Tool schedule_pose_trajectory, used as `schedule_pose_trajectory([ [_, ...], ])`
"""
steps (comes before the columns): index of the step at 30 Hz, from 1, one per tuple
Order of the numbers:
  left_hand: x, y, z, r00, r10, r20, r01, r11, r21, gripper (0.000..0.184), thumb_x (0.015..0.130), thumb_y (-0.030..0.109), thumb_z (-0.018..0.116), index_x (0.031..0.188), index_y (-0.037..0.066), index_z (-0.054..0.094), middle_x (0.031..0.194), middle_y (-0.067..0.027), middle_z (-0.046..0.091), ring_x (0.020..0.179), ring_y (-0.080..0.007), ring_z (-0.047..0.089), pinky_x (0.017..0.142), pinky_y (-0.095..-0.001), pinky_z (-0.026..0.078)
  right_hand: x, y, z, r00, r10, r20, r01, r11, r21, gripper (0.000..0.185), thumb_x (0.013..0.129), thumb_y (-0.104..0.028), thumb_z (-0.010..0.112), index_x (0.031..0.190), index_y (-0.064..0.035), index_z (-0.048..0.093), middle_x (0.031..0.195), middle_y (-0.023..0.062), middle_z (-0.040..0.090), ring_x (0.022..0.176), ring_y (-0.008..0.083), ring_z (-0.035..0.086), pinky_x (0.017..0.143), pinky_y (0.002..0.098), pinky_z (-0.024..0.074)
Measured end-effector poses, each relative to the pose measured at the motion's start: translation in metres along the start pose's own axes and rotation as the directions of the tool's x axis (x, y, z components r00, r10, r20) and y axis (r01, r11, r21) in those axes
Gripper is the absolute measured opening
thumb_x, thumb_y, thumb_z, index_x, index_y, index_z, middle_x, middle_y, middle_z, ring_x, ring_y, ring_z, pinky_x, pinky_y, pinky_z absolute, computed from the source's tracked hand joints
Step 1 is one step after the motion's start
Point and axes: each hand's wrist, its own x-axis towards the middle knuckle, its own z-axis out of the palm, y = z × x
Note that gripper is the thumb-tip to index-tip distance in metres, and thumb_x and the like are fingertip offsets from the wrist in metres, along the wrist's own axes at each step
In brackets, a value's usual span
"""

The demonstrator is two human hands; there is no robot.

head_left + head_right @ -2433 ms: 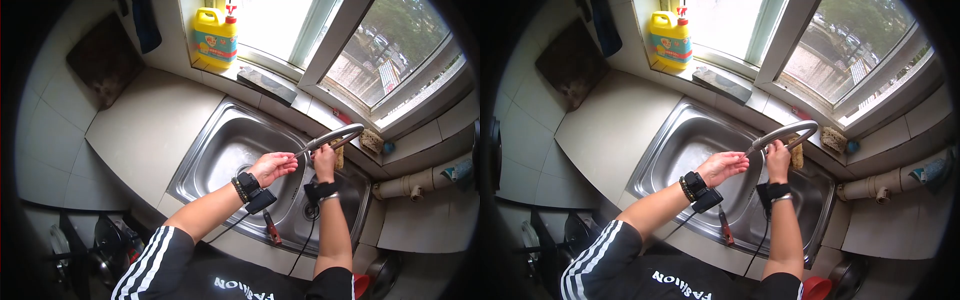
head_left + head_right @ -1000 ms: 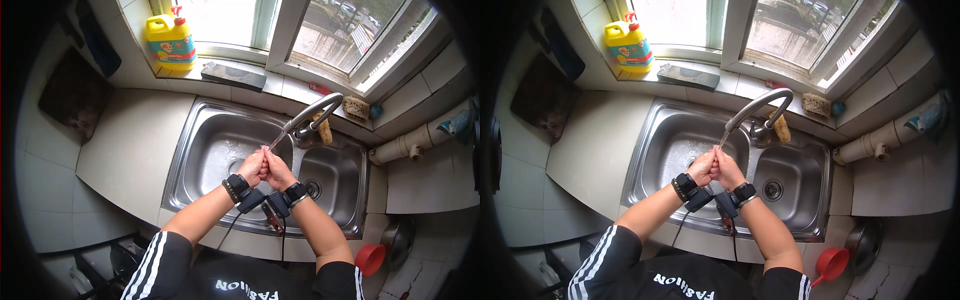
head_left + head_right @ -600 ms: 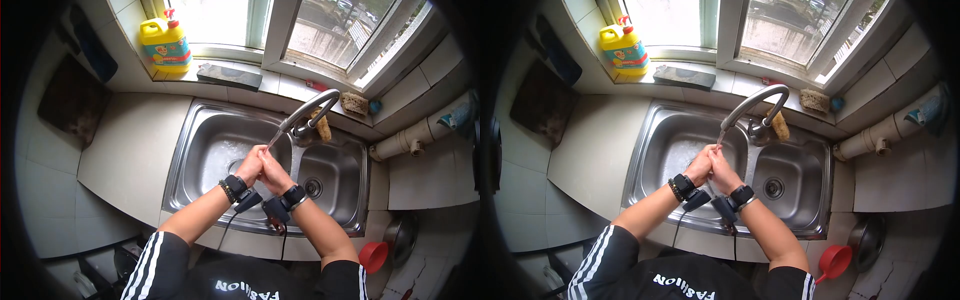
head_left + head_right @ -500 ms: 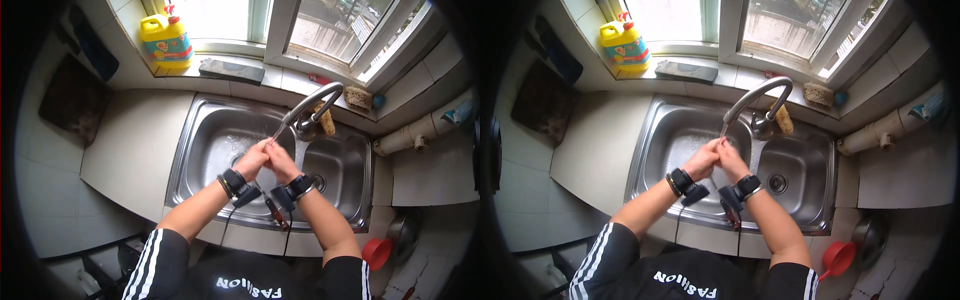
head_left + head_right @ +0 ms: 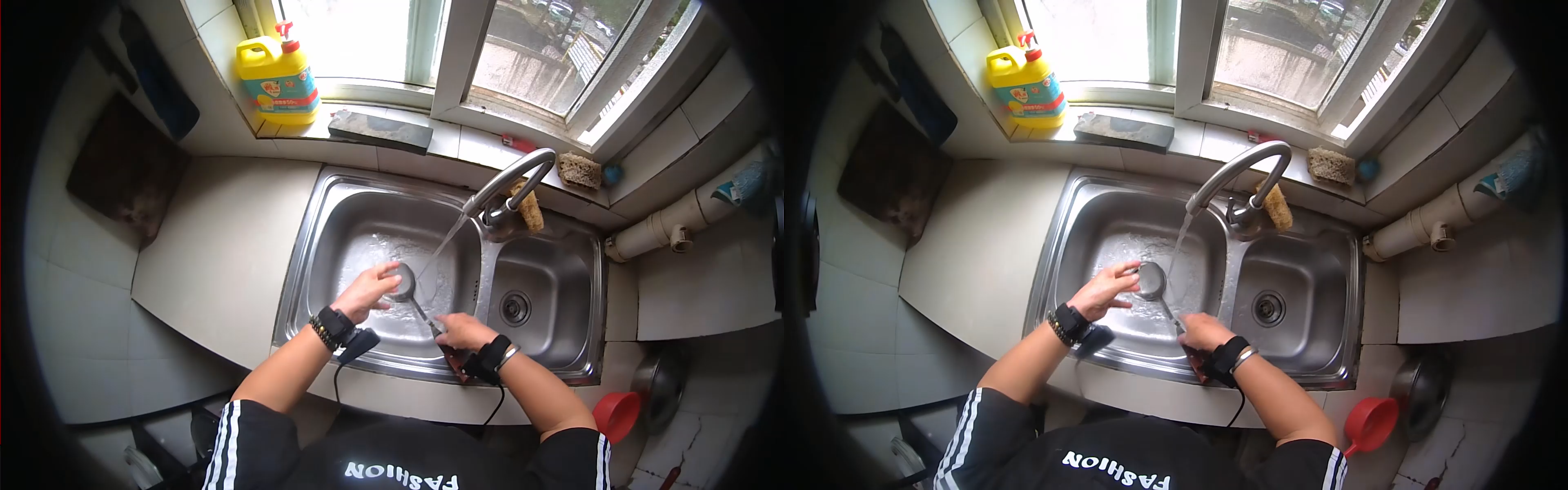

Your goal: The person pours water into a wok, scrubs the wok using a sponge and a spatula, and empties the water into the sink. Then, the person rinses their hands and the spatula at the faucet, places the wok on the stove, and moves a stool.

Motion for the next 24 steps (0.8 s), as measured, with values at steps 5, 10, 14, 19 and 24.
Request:
schedule_pose_trajectory([
  [5,-0.019,-0.012,0.008,0.996,-0.039,0.079,0.046,0.994,-0.097,0.064,0.087,0.029,0.059,0.139,0.006,0.028,0.124,-0.014,0.044,0.106,-0.0192,0.053,0.081,-0.0381,0.05,0.007,0.0,0.014,0.992,-0.121,0.037,0.107,0.957,0.271,0.076,0.074,-0.025,0.068,0.139,-0.009,0.032,0.096,0.0196,0.063,0.083,0.025,0.062,0.073,0.0334,0.0491],
  [10,-0.037,-0.034,0.006,0.991,-0.068,0.112,0.088,0.979,-0.182,0.067,0.087,0.028,0.06,0.139,0.004,0.026,0.118,-0.0128,0.046,0.105,-0.0199,0.054,0.078,-0.0357,0.053,0.005,-0.018,0.018,0.983,-0.076,0.168,-0.019,0.866,0.5,0.081,0.074,-0.028,0.071,0.142,-0.0148,0.03,0.087,0.0125,0.06,0.072,0.0166,0.056,0.064,0.0296,0.0475],
  [14,-0.045,-0.043,0.007,0.985,-0.115,0.127,0.139,0.969,-0.205,0.067,0.087,0.027,0.061,0.139,0.004,0.025,0.119,-0.0133,0.045,0.103,-0.0201,0.054,0.077,-0.0363,0.053,0.017,-0.018,0.034,0.98,-0.103,0.168,-0.007,0.833,0.553,0.064,0.074,-0.026,0.072,0.13,-0.0122,0.046,0.087,0.0112,0.06,0.074,0.0153,0.056,0.063,0.029,0.047],
  [19,-0.06,-0.042,0.013,0.986,-0.144,0.089,0.156,0.976,-0.152,0.069,0.087,0.028,0.06,0.14,0.005,0.023,0.124,-0.0146,0.042,0.103,-0.0204,0.054,0.078,-0.0372,0.053,-0.005,-0.032,0.02,0.964,-0.12,0.237,-0.193,0.298,0.935,0.029,0.08,-0.012,0.066,0.106,-0.0048,0.055,0.086,0.0074,0.062,0.063,0.0096,0.057,0.051,0.0202,0.0453],
  [24,-0.065,-0.043,0.014,0.952,-0.218,0.214,0.259,0.947,-0.19,0.056,0.09,0.042,0.053,0.129,0.004,0.04,0.119,-0.0126,0.05,0.105,-0.0202,0.054,0.083,-0.0399,0.051,-0.038,-0.053,0.001,0.972,-0.203,0.119,-0.111,0.05,0.993,0.012,0.084,-0.009,0.063,0.093,-0.0063,0.054,0.087,0.0063,0.063,0.066,0.0073,0.059,0.05,0.0177,0.0469],
])
